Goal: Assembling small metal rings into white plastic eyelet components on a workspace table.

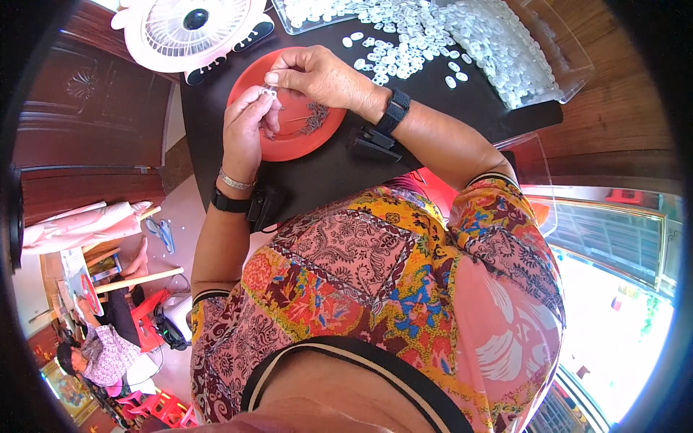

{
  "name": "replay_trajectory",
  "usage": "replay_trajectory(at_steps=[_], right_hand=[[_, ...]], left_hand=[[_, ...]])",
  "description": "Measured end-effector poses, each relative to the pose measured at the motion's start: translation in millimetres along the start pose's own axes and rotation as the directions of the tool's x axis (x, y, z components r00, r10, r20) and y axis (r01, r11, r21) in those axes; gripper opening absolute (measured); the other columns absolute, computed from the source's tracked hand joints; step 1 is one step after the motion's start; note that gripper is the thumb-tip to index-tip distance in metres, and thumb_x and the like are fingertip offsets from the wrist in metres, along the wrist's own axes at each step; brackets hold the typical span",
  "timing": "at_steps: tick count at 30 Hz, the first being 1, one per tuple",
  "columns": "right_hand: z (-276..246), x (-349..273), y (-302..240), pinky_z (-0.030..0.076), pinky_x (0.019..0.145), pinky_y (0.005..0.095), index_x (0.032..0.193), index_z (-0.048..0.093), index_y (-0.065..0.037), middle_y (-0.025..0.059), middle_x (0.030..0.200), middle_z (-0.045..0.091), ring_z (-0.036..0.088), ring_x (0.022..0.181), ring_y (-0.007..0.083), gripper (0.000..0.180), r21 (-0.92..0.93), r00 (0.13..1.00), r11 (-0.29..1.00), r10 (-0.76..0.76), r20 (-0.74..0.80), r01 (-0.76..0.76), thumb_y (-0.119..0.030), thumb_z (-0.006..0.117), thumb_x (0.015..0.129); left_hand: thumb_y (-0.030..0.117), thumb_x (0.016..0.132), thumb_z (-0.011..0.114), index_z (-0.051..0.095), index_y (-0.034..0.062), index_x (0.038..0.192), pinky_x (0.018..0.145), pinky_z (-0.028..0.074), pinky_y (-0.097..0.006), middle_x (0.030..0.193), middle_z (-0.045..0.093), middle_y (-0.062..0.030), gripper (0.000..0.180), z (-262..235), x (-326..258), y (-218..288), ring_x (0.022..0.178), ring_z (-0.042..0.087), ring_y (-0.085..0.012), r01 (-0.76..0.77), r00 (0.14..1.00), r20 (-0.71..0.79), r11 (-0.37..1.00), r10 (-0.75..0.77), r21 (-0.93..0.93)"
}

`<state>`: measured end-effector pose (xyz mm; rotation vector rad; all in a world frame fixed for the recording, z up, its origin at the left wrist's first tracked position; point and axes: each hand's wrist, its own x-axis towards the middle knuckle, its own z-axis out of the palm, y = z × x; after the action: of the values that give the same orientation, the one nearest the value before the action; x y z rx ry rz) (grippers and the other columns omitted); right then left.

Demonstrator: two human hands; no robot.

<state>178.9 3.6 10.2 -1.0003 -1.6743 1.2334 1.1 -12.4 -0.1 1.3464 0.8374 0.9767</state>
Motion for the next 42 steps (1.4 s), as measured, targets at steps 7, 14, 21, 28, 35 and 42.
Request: replay_trajectory(at_steps=[7,14,21,28,35,42], right_hand=[[0,0,2,0.040,0.059,0.0180,0.092,0.062,-0.002,-0.0048,0.073,0.055,0.047,0.065,0.0019,0.020,-0.012,1.000,1.000,-0.019,0.021,0.019,-0.022,0.057,0.093],[0,2,8,0.041,0.063,0.0198,0.089,0.060,-0.002,-0.0037,0.074,0.056,0.047,0.070,0.0023,0.019,-0.046,0.997,0.997,-0.061,0.037,0.062,-0.020,0.057,0.093],[5,-3,-5,0.039,0.060,0.0205,0.083,0.057,-0.003,-0.0044,0.071,0.052,0.043,0.067,0.0026,0.019,-0.113,0.995,0.989,-0.090,0.045,0.094,-0.019,0.058,0.092],[-3,-1,3,0.043,0.066,0.0209,0.088,0.061,-0.002,-0.0032,0.075,0.058,0.049,0.073,0.0032,0.019,-0.152,0.987,0.975,-0.162,0.017,0.162,-0.021,0.060,0.091],[-83,15,2,0.050,0.067,0.0302,0.094,0.067,-0.008,0.0102,0.078,0.066,0.065,0.072,0.0197,0.021,-0.755,0.908,0.643,-0.229,-0.350,-0.129,-0.025,0.060,0.084],[-106,19,47,0.049,0.073,0.0405,0.091,0.066,-0.011,0.0103,0.085,0.065,0.062,0.083,0.0299,0.022,-0.916,0.961,0.392,-0.212,-0.179,-0.084,-0.027,0.058,0.080]], left_hand=[[0.019,0.091,0.045,0.057,0.0021,0.081,0.049,0.035,-0.020,0.060,0.051,-0.0010,0.024,-1,1,-1,0.053,0.046,-0.0074,0.004,1.000,0.010,0.998,-0.004,0.057],[0.019,0.090,0.047,0.057,0.0023,0.080,0.048,0.035,-0.020,0.060,0.049,0.0000,0.023,1,1,-2,0.052,0.045,-0.0070,-0.030,1.000,-0.002,0.998,0.030,0.057],[0.019,0.089,0.048,0.057,0.0018,0.079,0.048,0.034,-0.020,0.060,0.048,0.0004,0.022,5,-2,-7,0.053,0.045,-0.0074,-0.040,0.998,-0.040,0.998,0.042,0.038],[0.015,0.090,0.049,0.057,0.0008,0.079,0.047,0.033,-0.020,0.062,0.050,-0.0003,0.020,6,1,-4,0.052,0.044,-0.0061,-0.022,0.998,-0.058,1.000,0.023,0.006],[0.018,0.091,0.044,0.055,0.0018,0.078,0.049,0.034,-0.022,0.062,0.048,-0.0014,0.024,-7,4,-5,0.054,0.046,-0.0098,-0.046,0.995,-0.086,0.998,0.049,0.035],[0.018,0.090,0.045,0.055,0.0022,0.077,0.050,0.034,-0.022,0.062,0.048,-0.0019,0.023,-5,4,-1,0.054,0.047,-0.0105,-0.049,0.996,-0.073,0.998,0.052,0.034]])
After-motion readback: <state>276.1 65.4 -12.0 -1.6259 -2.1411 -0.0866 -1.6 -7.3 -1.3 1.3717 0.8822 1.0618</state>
